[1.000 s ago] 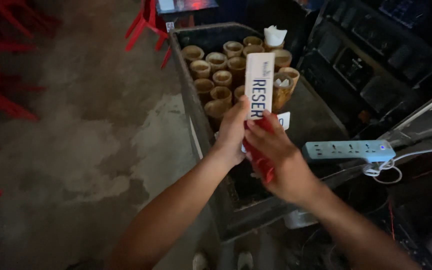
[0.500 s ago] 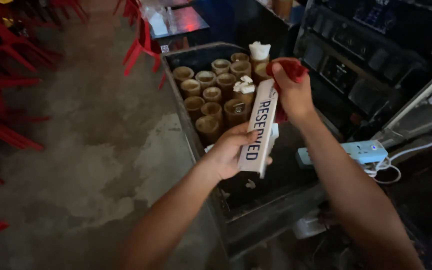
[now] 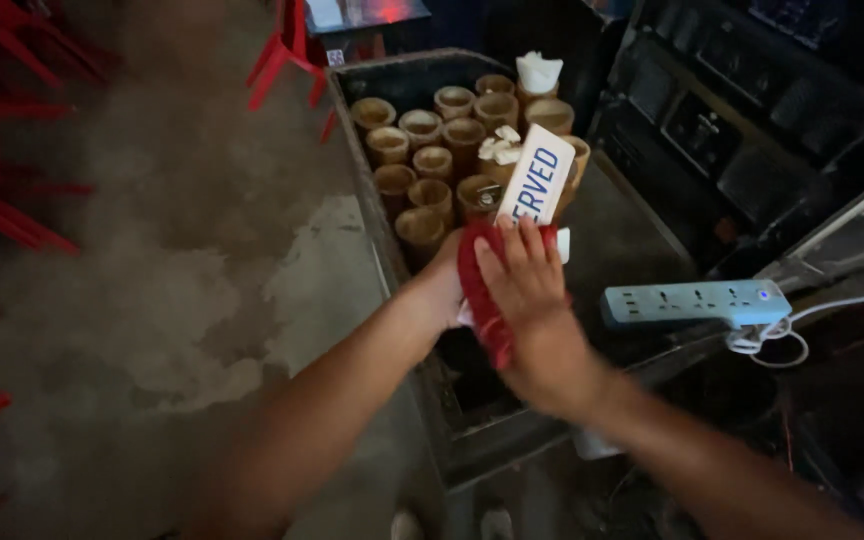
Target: Wiping down reserved signs and bamboo cups with a red cloth.
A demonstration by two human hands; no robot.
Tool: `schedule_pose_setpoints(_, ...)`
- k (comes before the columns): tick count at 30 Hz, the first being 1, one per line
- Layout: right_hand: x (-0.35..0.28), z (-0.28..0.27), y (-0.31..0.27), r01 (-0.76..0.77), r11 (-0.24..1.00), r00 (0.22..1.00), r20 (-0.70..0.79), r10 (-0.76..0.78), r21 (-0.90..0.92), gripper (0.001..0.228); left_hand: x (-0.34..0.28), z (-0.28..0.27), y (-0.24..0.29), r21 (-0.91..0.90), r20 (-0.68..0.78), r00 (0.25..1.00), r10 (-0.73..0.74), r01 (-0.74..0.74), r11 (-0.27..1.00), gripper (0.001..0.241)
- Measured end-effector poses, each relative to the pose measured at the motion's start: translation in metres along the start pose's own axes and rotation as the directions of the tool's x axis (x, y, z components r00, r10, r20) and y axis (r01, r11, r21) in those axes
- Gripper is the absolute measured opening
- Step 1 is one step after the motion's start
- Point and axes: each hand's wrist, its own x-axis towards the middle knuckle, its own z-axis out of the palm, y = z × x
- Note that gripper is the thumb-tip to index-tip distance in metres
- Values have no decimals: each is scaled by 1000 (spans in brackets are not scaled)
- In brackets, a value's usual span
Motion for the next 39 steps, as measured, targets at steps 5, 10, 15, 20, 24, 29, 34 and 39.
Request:
schedule_pose_setpoints(5,46,-2,107,-114,990,994,-7,113,-87,75,10,4,-14,262,-210,974,89,-32,965,53)
schedule_pose_setpoints(10,48,10,111,-377,925,914,-141,381,50,61,3,10,-17,423,-210,970,121,-22,906,48)
schedule_pose_setpoints(15,9,8,15,-130,992,991,-19,130,-2,90,7,-17,-31,141,-350,930,108,-61,988,49)
schedule_pose_setpoints(20,23,-12,38,-100,995,995,25,100,-1,92,4,8,-12,243,-329,935,133,-53,969,48)
schedule_pose_setpoints(24,52,-3,116,-281,956,947,-187,262,-80,64,2,11,-23,437,-164,975,151,-65,897,52)
schedule_pose_setpoints(29,30,11,52,-242,970,956,-180,232,-34,69,5,6,-18,414,-274,952,136,-11,910,58)
schedule_pose_setpoints(34,1,-4,-35,-92,995,993,-77,89,-32,87,7,-2,-6,221,-289,952,97,-32,975,57)
schedule_pose_setpoints(39,14,-4,6,54,998,998,-29,-55,-44,75,4,-12,-21,-111,-174,985,15,-34,993,50)
